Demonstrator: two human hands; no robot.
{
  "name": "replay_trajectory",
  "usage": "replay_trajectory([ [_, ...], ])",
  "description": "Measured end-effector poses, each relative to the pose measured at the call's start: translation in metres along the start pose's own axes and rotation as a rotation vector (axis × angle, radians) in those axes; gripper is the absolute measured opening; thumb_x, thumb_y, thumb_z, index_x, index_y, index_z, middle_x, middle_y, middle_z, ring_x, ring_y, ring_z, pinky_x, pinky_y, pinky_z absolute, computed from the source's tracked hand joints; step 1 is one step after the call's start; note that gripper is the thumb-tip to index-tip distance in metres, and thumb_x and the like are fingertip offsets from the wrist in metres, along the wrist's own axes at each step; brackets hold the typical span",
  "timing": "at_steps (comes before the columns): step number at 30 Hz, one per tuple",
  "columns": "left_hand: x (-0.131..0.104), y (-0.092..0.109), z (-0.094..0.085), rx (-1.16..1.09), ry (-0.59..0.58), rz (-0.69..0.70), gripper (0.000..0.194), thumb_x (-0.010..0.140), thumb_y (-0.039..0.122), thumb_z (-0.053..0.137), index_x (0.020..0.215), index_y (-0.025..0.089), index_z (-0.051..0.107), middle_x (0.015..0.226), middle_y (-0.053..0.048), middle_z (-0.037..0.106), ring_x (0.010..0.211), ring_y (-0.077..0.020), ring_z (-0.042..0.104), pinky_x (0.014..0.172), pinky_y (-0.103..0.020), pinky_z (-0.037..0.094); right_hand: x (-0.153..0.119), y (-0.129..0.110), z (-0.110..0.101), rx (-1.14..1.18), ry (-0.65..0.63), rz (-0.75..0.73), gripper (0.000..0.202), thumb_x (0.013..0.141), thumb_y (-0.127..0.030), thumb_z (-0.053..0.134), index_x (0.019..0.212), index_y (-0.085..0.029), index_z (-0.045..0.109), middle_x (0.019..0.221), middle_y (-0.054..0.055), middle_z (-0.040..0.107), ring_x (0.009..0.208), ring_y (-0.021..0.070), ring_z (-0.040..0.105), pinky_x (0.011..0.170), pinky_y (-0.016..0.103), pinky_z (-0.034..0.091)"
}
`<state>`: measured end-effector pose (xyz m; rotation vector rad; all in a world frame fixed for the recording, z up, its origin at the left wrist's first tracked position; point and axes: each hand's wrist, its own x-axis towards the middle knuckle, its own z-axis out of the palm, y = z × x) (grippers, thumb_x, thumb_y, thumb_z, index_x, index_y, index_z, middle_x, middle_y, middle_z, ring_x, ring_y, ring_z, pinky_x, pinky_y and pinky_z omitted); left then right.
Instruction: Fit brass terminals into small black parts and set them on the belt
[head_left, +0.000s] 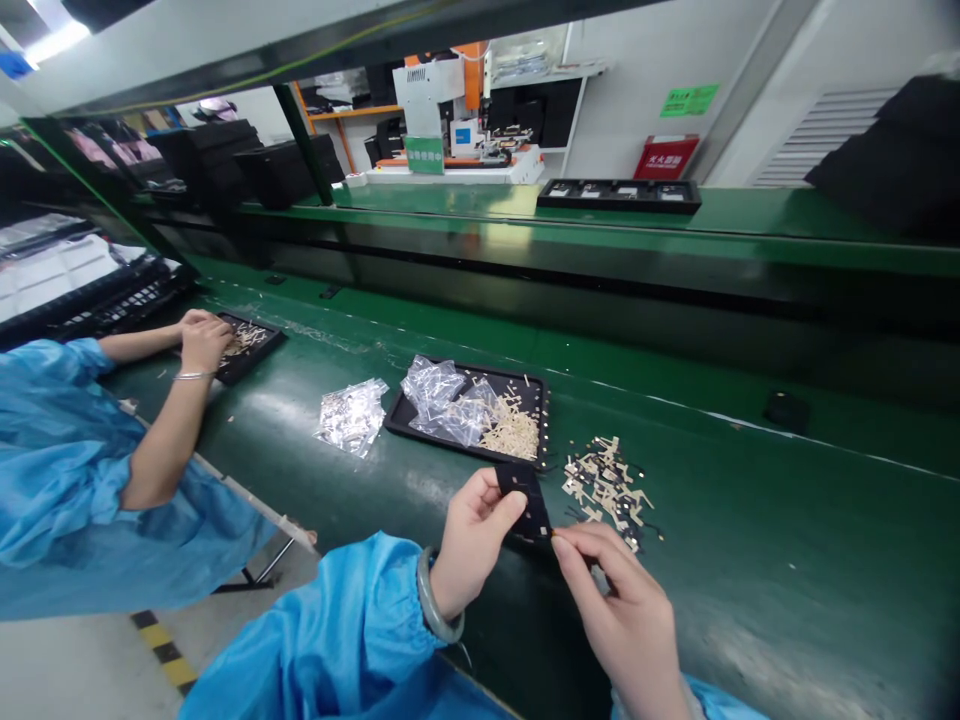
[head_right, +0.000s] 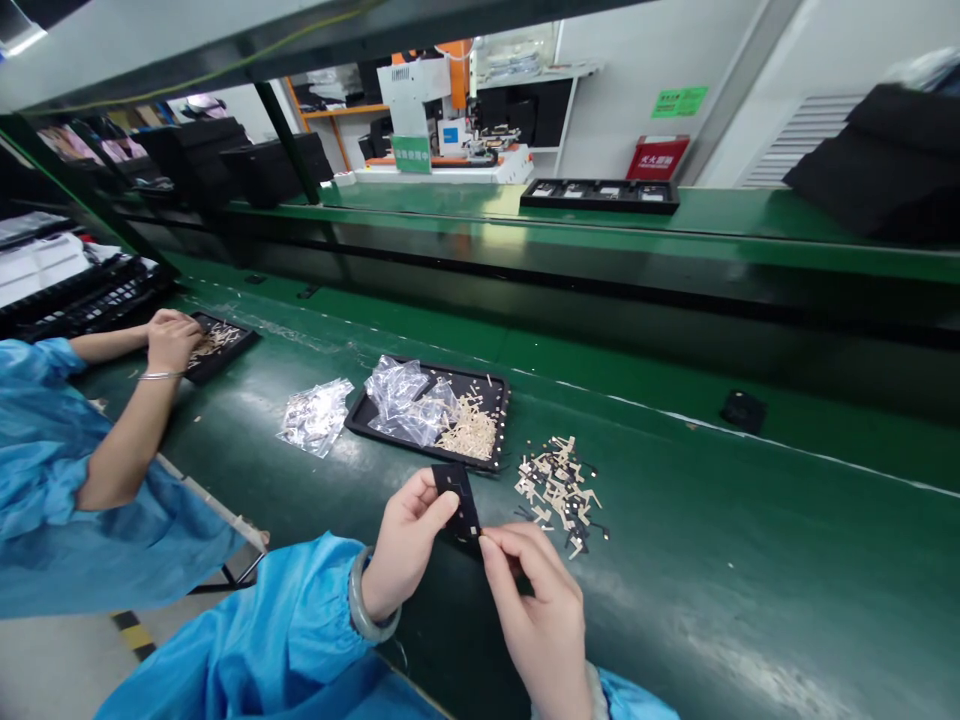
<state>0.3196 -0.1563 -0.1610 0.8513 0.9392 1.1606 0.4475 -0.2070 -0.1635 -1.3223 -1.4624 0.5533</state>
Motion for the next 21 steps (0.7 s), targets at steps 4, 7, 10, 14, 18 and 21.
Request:
replay_trajectory([
  [4,-0.003,0.000,-0.002,0.101,0.020,0.080,0.014,0.077,0.025,0.065,0.081,0.013,0.059,0.075,-0.002,0.064,0.069,-0.0124,0.058,0.065,-0.021,0.047,-0.002,-0.001,-0.002,-0.083,0.002,-0.089,0.009,0.084,-0.014,0.055,0.085,-0.020,0.061,0.079,0.005,0.061,0.073,0.0166,0.060,0.064,0.027,0.048],
  [7,-0.007,-0.002,-0.003,0.182,0.030,0.144,0.010,0.079,0.023,0.063,0.082,0.014,0.059,0.076,-0.003,0.065,0.070,-0.0136,0.060,0.065,-0.022,0.049,-0.004,0.002,-0.002,-0.201,0.001,-0.172,0.010,0.083,-0.012,0.056,0.089,-0.019,0.061,0.081,0.006,0.062,0.073,0.0170,0.061,0.067,0.029,0.047],
  [10,-0.009,-0.004,-0.004,0.236,0.039,0.183,0.010,0.079,0.023,0.062,0.082,0.014,0.060,0.076,-0.004,0.065,0.070,-0.0150,0.061,0.064,-0.023,0.050,-0.005,0.004,-0.001,-0.411,0.012,-0.319,0.015,0.080,-0.011,0.059,0.094,-0.018,0.062,0.079,0.006,0.065,0.069,0.0176,0.062,0.065,0.031,0.046],
  [14,-0.008,-0.003,-0.004,0.224,0.038,0.168,0.012,0.079,0.025,0.062,0.083,0.014,0.060,0.077,-0.004,0.066,0.070,-0.0146,0.061,0.064,-0.023,0.051,-0.007,-0.002,-0.005,-0.525,-0.025,-0.459,0.023,0.077,-0.010,0.063,0.098,-0.018,0.062,0.077,0.007,0.068,0.064,0.0185,0.061,0.059,0.032,0.045],
  [18,-0.003,0.001,-0.003,0.092,-0.014,0.017,0.018,0.078,0.028,0.064,0.086,0.013,0.059,0.076,-0.004,0.065,0.066,-0.0129,0.059,0.061,-0.022,0.051,-0.006,-0.002,-0.015,-0.294,-0.094,-0.434,0.026,0.077,-0.006,0.060,0.097,-0.021,0.061,0.078,0.005,0.065,0.067,0.0172,0.060,0.063,0.031,0.048],
  [21,0.001,0.004,-0.001,-0.039,-0.093,-0.180,0.028,0.075,0.030,0.067,0.094,0.011,0.059,0.075,-0.005,0.063,0.059,-0.0113,0.057,0.053,-0.021,0.050,0.000,0.006,-0.024,-0.235,-0.083,-0.306,0.033,0.083,-0.006,0.050,0.111,-0.022,0.058,0.091,0.009,0.062,0.082,0.0184,0.061,0.070,0.030,0.049],
])
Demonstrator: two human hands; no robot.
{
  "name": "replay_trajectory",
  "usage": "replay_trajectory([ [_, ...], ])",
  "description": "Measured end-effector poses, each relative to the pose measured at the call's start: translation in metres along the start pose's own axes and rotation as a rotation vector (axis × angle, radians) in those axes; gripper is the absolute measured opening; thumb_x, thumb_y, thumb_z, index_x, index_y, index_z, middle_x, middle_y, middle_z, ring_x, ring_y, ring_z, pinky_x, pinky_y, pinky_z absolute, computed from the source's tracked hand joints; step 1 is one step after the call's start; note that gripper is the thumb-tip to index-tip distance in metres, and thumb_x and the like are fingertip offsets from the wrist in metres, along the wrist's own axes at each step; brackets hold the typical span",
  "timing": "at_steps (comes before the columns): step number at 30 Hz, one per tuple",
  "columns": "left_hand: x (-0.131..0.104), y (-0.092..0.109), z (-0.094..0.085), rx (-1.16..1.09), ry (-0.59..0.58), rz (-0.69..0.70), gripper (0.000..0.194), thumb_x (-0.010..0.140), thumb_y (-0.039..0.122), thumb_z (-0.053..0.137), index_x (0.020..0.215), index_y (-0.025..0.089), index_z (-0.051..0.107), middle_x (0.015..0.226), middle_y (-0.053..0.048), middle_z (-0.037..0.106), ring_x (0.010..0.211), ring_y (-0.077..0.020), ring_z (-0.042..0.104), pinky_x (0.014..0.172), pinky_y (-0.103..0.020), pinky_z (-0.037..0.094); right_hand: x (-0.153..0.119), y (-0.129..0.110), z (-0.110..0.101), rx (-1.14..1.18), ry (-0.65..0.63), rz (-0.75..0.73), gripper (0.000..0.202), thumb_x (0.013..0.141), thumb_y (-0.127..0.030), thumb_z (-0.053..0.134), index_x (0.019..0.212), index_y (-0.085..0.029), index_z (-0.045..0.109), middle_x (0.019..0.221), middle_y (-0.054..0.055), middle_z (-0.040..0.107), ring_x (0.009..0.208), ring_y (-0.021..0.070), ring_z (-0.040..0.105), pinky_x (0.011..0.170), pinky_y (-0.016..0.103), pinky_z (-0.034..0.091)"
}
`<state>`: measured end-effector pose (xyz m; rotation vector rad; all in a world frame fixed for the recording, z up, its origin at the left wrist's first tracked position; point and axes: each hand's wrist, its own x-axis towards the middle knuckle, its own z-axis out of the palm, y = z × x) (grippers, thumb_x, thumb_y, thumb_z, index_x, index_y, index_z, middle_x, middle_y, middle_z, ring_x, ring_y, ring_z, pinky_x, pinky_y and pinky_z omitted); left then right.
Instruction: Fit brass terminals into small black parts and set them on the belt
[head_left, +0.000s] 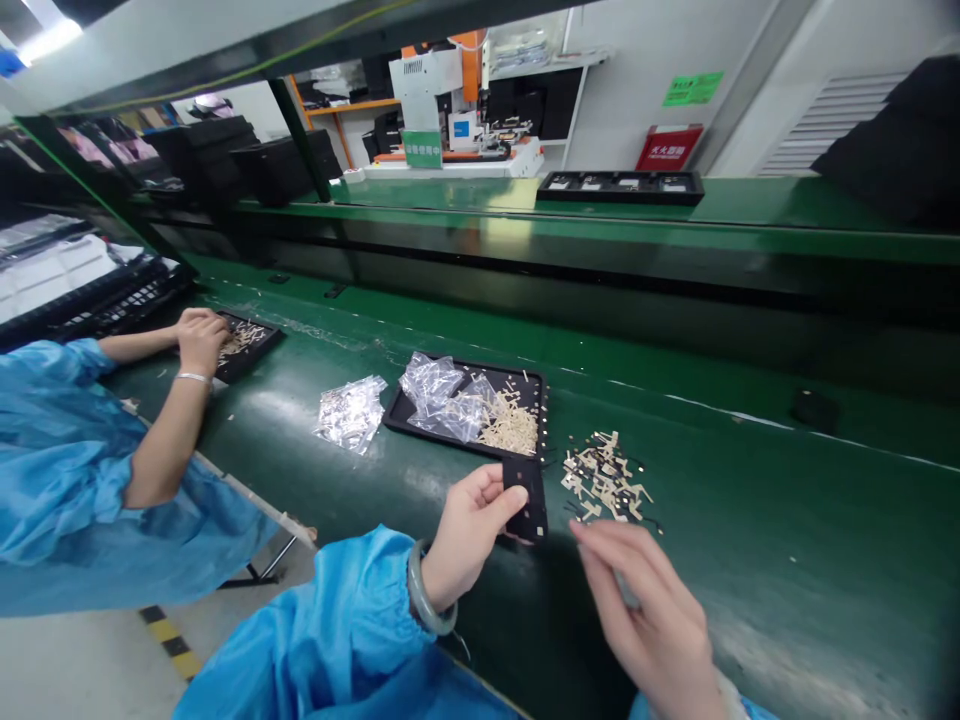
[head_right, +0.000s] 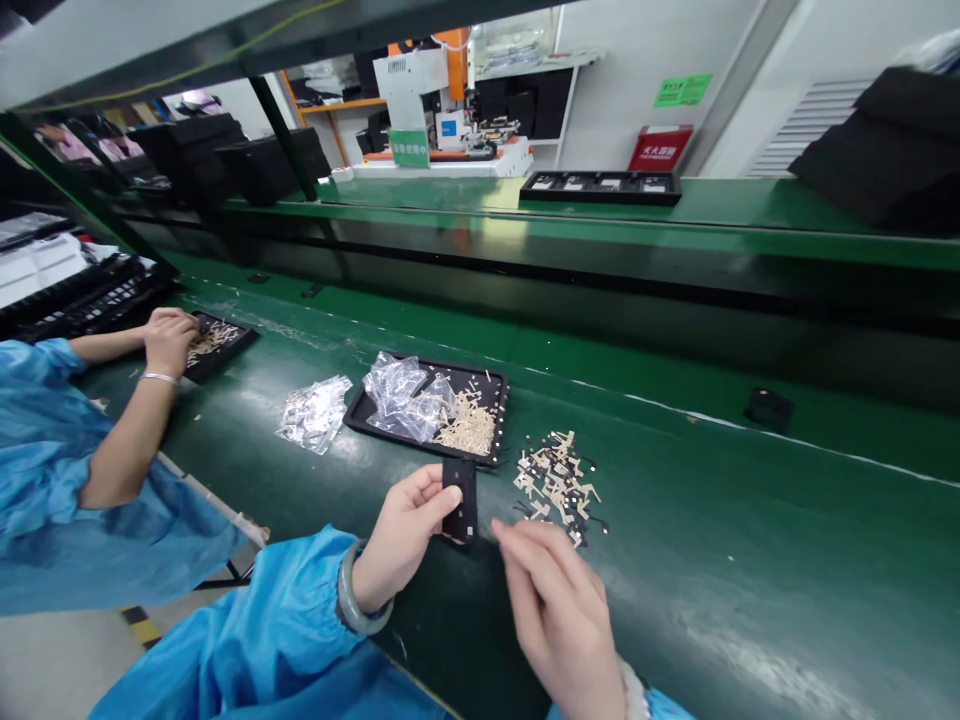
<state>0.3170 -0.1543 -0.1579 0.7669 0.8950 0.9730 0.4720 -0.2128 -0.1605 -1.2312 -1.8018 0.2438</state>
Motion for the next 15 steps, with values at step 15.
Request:
replay_trajectory([
  [15,0.018,0.007,0.002,0.620,-0.352,0.266,0.014,0.079,0.025,0.062,0.087,0.014,0.066,0.089,-0.005,0.057,0.076,-0.0127,0.053,0.066,-0.020,0.041,0.007,0.009,0.001,0.319,0.079,0.414,0.008,0.080,-0.025,0.061,0.074,-0.021,0.062,0.074,0.003,0.060,0.066,0.0160,0.058,0.060,0.026,0.047],
])
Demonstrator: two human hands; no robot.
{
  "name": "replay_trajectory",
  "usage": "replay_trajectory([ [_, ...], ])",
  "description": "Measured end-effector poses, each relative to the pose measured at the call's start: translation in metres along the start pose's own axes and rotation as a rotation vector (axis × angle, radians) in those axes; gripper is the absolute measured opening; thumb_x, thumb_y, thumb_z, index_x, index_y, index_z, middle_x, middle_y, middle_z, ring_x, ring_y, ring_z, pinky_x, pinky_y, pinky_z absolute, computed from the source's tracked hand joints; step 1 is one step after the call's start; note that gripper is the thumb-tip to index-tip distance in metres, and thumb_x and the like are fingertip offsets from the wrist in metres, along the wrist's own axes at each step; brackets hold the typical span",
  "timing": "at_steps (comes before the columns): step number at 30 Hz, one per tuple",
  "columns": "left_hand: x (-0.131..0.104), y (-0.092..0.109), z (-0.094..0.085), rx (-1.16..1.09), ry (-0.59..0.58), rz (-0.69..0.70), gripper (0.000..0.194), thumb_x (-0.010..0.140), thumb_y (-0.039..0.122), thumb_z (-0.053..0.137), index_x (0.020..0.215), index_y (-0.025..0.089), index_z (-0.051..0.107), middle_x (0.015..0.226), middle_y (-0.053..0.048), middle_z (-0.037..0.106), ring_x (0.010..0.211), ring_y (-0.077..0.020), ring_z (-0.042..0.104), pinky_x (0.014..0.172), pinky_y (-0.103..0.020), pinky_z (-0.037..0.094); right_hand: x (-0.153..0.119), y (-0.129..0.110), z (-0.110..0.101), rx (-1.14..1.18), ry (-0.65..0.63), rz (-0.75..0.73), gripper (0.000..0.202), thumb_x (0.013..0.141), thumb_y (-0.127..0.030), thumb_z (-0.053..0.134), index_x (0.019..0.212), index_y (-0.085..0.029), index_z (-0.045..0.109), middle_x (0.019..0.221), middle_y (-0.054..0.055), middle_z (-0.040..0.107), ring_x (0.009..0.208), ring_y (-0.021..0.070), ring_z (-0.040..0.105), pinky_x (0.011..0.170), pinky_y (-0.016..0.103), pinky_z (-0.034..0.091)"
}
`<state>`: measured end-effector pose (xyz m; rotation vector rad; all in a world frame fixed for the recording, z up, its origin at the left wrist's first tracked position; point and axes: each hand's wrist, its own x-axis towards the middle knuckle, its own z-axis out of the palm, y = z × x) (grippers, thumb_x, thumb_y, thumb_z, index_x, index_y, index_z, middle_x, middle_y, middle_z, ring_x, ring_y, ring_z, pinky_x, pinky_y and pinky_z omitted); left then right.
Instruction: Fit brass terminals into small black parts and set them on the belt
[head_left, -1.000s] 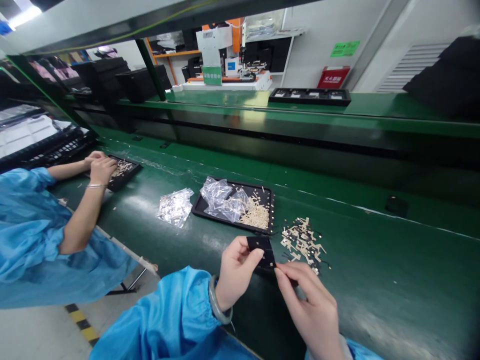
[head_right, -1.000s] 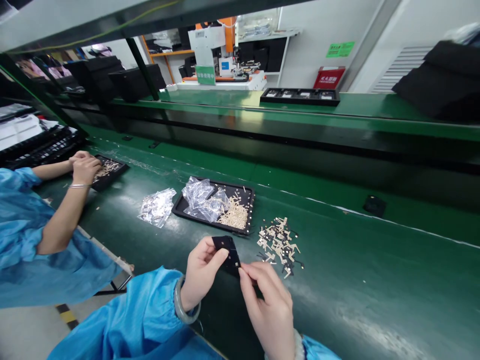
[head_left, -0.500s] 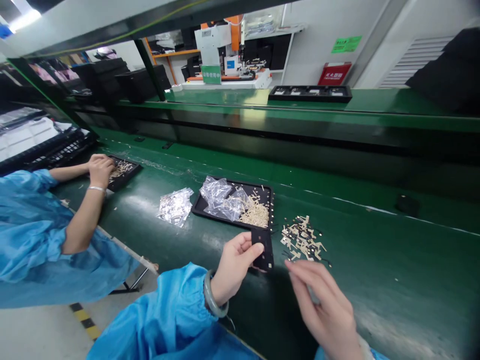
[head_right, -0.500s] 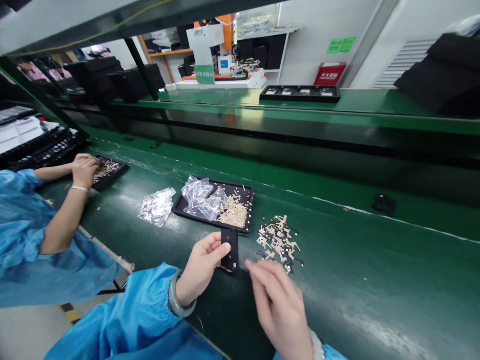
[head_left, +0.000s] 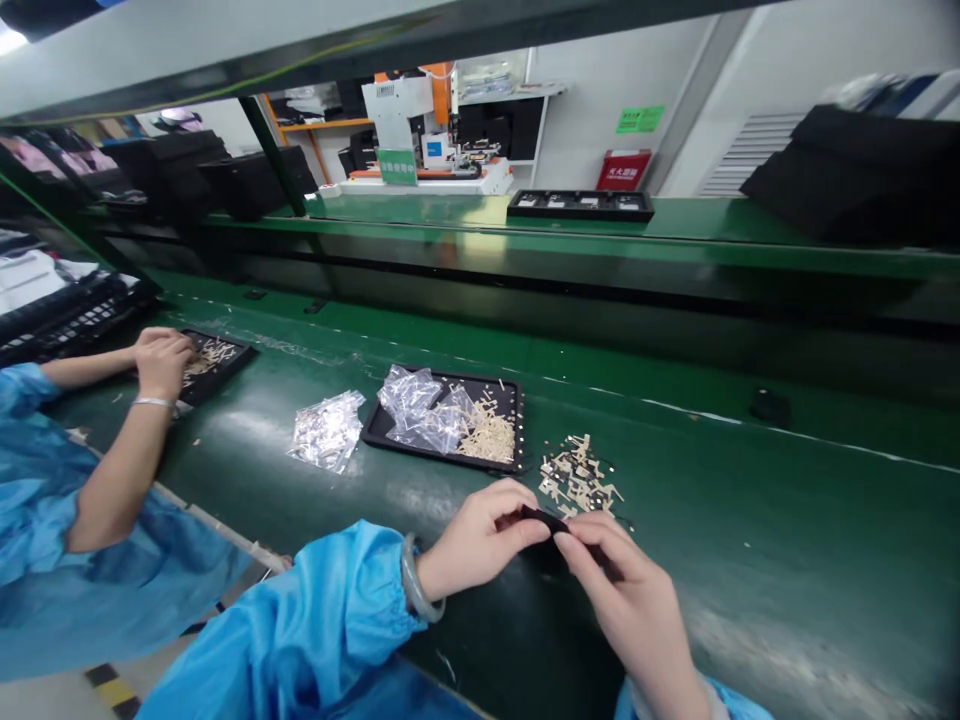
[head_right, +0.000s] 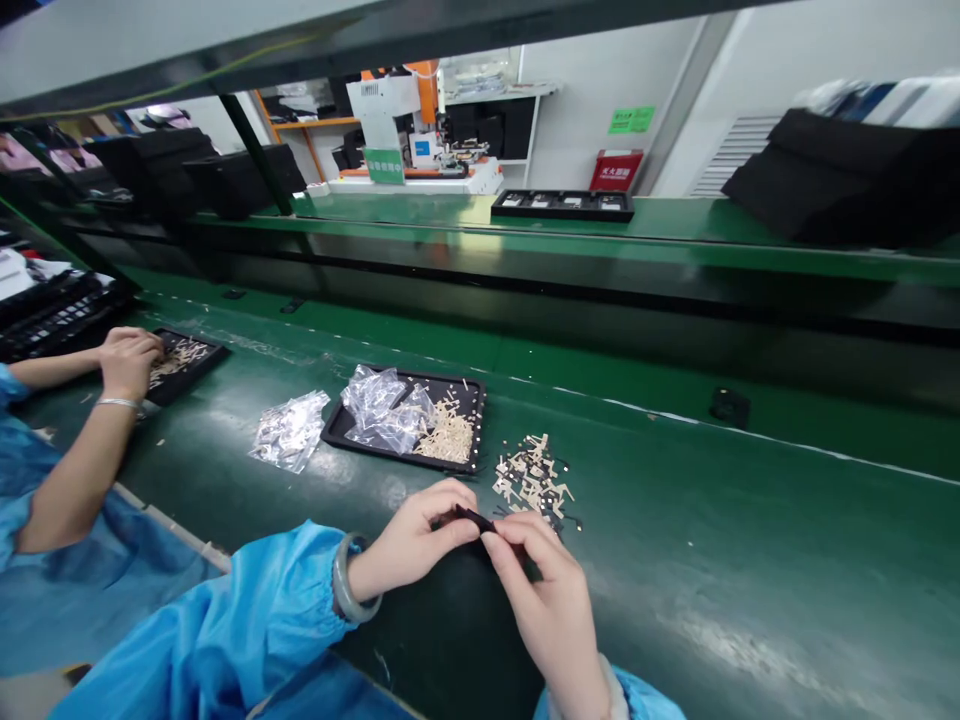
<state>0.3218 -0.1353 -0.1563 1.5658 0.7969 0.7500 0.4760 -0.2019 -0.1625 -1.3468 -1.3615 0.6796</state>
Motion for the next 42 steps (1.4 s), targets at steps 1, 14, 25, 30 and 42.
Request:
replay_trajectory([
  [1,0.001,0.000,0.001,0.021,0.000,-0.018,0.012,0.082,0.022,0.058,0.082,0.013,0.066,0.084,-0.004,0.059,0.076,-0.0131,0.053,0.067,-0.021,0.040,-0.001,0.001,0.001,0.051,-0.006,0.076,0.008,0.079,-0.028,0.062,0.076,-0.021,0.063,0.072,0.002,0.059,0.063,0.0155,0.057,0.058,0.026,0.046],
  [14,0.001,-0.008,-0.007,0.313,-0.082,0.151,0.008,0.083,0.014,0.056,0.077,0.014,0.061,0.079,-0.002,0.062,0.079,-0.0136,0.053,0.076,-0.023,0.040,0.001,0.001,0.004,0.618,-0.166,0.615,0.025,0.073,-0.039,0.070,0.070,-0.018,0.058,0.054,-0.006,0.042,0.048,0.0066,0.034,0.048,0.021,0.029],
  [25,0.005,-0.008,-0.015,0.458,-0.188,0.344,0.015,0.089,0.021,0.050,0.079,0.014,0.058,0.077,-0.002,0.061,0.077,-0.0138,0.052,0.078,-0.025,0.040,0.004,-0.007,-0.001,0.598,-0.272,0.679,0.030,0.073,-0.040,0.069,0.061,-0.016,0.054,0.051,-0.005,0.052,0.042,0.0052,0.039,0.048,0.022,0.027],
  [30,0.004,-0.007,-0.016,0.489,-0.201,0.371,0.016,0.090,0.022,0.048,0.079,0.014,0.058,0.078,-0.002,0.062,0.078,-0.0140,0.052,0.078,-0.026,0.040,0.003,-0.007,0.000,0.559,-0.264,0.662,0.029,0.072,-0.039,0.070,0.061,-0.016,0.056,0.054,-0.003,0.056,0.045,0.0072,0.045,0.050,0.023,0.032],
  [42,0.003,-0.006,-0.020,0.592,-0.208,0.418,0.015,0.089,0.019,0.048,0.079,0.015,0.059,0.081,-0.002,0.061,0.080,-0.0141,0.051,0.078,-0.027,0.039,0.004,-0.003,-0.001,0.580,-0.332,0.642,0.027,0.072,-0.038,0.070,0.063,-0.016,0.056,0.053,-0.004,0.055,0.048,0.0073,0.046,0.052,0.022,0.035],
])
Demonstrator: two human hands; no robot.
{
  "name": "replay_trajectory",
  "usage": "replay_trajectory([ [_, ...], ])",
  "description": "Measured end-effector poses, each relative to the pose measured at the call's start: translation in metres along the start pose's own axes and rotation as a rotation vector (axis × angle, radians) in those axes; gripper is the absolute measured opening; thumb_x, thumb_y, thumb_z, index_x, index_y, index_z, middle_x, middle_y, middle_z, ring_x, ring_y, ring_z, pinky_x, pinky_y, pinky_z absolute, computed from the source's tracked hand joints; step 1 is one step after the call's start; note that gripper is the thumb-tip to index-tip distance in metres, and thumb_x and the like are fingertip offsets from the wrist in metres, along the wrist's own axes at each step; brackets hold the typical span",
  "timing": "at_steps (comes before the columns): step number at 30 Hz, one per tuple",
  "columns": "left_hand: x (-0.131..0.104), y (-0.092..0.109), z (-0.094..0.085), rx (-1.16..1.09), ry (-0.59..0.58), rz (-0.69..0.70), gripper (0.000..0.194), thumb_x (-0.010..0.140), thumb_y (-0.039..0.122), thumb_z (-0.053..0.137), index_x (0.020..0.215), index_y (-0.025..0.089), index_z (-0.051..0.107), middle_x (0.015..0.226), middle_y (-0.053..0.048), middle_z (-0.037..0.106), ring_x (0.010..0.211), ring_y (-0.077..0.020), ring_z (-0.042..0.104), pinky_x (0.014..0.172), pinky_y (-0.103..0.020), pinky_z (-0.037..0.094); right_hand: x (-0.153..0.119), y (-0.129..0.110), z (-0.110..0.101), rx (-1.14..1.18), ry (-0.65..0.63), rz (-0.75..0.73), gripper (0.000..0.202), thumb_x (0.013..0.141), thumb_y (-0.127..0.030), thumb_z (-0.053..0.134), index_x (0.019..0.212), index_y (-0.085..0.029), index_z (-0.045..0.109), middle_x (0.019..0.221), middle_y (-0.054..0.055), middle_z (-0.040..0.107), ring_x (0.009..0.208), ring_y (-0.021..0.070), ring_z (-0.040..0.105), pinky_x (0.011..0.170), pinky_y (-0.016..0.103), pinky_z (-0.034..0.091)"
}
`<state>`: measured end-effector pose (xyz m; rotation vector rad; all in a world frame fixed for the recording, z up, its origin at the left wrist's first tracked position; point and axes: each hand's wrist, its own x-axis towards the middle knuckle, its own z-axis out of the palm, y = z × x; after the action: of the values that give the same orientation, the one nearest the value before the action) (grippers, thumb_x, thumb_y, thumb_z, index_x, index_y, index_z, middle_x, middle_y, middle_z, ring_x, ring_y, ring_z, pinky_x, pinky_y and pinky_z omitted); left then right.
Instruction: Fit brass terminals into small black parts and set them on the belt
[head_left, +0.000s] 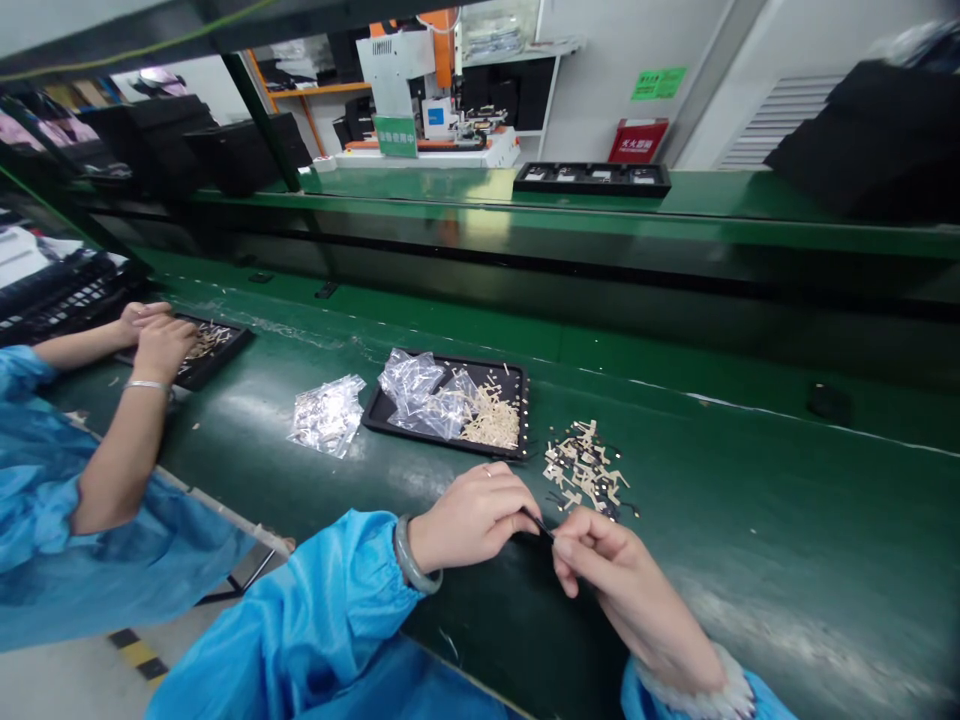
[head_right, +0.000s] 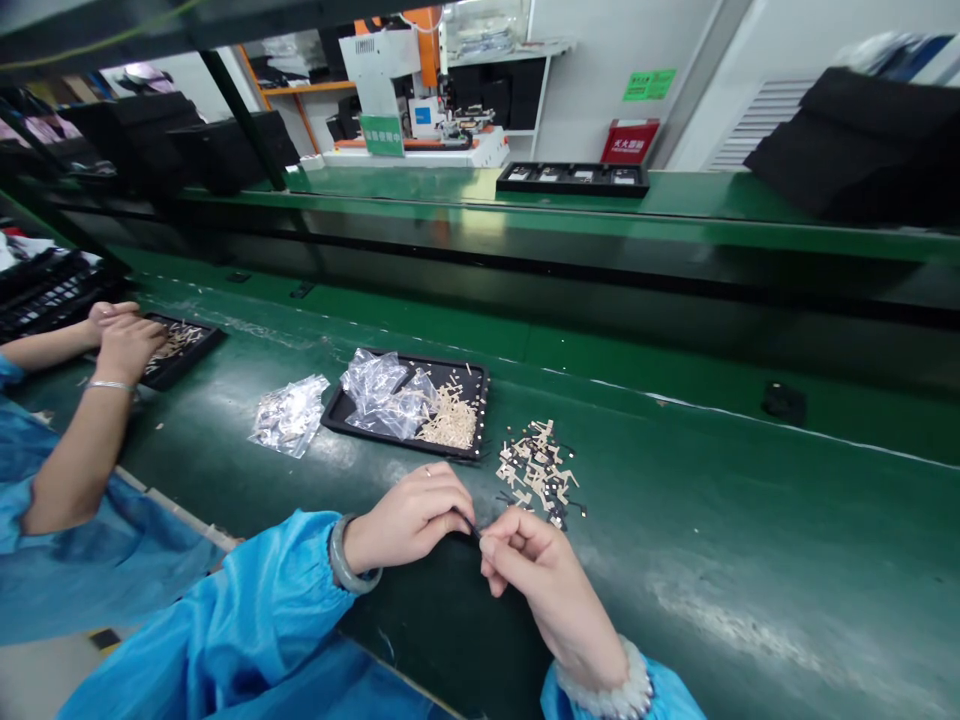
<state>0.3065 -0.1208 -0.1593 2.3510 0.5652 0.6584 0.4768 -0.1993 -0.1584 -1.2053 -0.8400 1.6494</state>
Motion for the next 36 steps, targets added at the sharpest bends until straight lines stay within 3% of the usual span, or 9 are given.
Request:
replay_trajectory([
  [13,-0.003,-0.001,0.001,0.291,-0.019,0.102,0.021,0.091,0.019,0.040,0.085,0.017,0.060,0.089,-0.001,0.064,0.082,-0.0143,0.049,0.070,-0.029,0.036,-0.001,0.003,0.000,-0.260,0.053,-0.040,0.032,0.073,-0.045,0.067,0.061,-0.018,0.054,0.053,-0.003,0.052,0.050,0.0104,0.044,0.052,0.024,0.034],
  [19,-0.005,-0.002,0.003,0.288,0.076,0.070,0.025,0.092,0.018,0.037,0.090,0.018,0.062,0.091,-0.002,0.065,0.082,-0.0147,0.049,0.074,-0.029,0.038,-0.001,0.000,0.003,-0.008,0.086,0.027,0.038,0.083,-0.053,0.051,0.081,-0.017,0.061,0.062,0.003,0.064,0.046,0.0110,0.051,0.049,0.025,0.038],
  [23,-0.006,-0.003,0.004,0.264,0.107,0.075,0.023,0.091,0.018,0.040,0.090,0.018,0.062,0.090,-0.002,0.065,0.080,-0.0147,0.050,0.074,-0.029,0.040,-0.002,0.002,0.002,0.036,0.056,0.021,0.033,0.083,-0.048,0.054,0.089,-0.017,0.063,0.072,0.006,0.068,0.050,0.0119,0.056,0.050,0.025,0.041],
  [27,-0.006,-0.002,0.003,0.288,0.099,0.064,0.027,0.090,0.013,0.036,0.104,0.018,0.059,0.103,-0.003,0.062,0.089,-0.0152,0.052,0.081,-0.030,0.042,-0.004,-0.003,-0.004,-0.152,0.024,-0.028,0.025,0.079,-0.041,0.062,0.089,-0.018,0.065,0.070,0.004,0.068,0.056,0.0129,0.057,0.055,0.025,0.044],
  [30,-0.005,-0.002,0.001,0.308,0.133,0.005,0.034,0.087,0.009,0.035,0.117,0.016,0.051,0.116,-0.007,0.055,0.102,-0.0161,0.050,0.090,-0.031,0.042,0.001,-0.024,-0.020,-0.397,-0.106,-0.025,0.024,0.078,-0.041,0.063,0.082,-0.018,0.068,0.068,0.004,0.067,0.060,0.0152,0.059,0.059,0.027,0.046],
  [32,-0.004,-0.003,0.001,0.319,0.172,-0.007,0.032,0.087,0.010,0.036,0.115,0.015,0.052,0.113,-0.008,0.056,0.101,-0.0158,0.051,0.089,-0.031,0.043,0.012,-0.041,-0.035,-0.509,-0.145,-0.047,0.025,0.076,-0.042,0.065,0.082,-0.017,0.069,0.070,0.005,0.067,0.061,0.0167,0.060,0.060,0.029,0.047],
  [33,-0.004,-0.004,0.001,0.323,0.187,-0.003,0.030,0.087,0.010,0.037,0.112,0.015,0.053,0.109,-0.007,0.057,0.099,-0.0156,0.052,0.087,-0.030,0.044,0.020,-0.049,-0.042,-0.529,-0.092,-0.079,0.026,0.074,-0.042,0.066,0.085,-0.017,0.068,0.071,0.005,0.068,0.061,0.0168,0.061,0.061,0.029,0.047],
  [35,-0.004,-0.005,0.002,0.332,0.196,0.013,0.026,0.088,0.011,0.038,0.106,0.016,0.056,0.104,-0.006,0.059,0.094,-0.0153,0.053,0.083,-0.030,0.044,0.039,-0.057,-0.056,-0.476,0.142,-0.216,0.030,0.074,-0.043,0.067,0.090,-0.017,0.067,0.072,0.005,0.068,0.060,0.0151,0.059,0.059,0.029,0.047],
  [36,-0.004,-0.006,0.003,0.336,0.188,0.022,0.025,0.088,0.011,0.038,0.104,0.016,0.056,0.102,-0.006,0.059,0.093,-0.0152,0.053,0.082,-0.030,0.044,0.049,-0.058,-0.062,-0.406,0.235,-0.300,0.035,0.074,-0.044,0.067,0.098,-0.018,0.064,0.082,0.007,0.069,0.062,0.0150,0.059,0.061,0.029,0.048],
])
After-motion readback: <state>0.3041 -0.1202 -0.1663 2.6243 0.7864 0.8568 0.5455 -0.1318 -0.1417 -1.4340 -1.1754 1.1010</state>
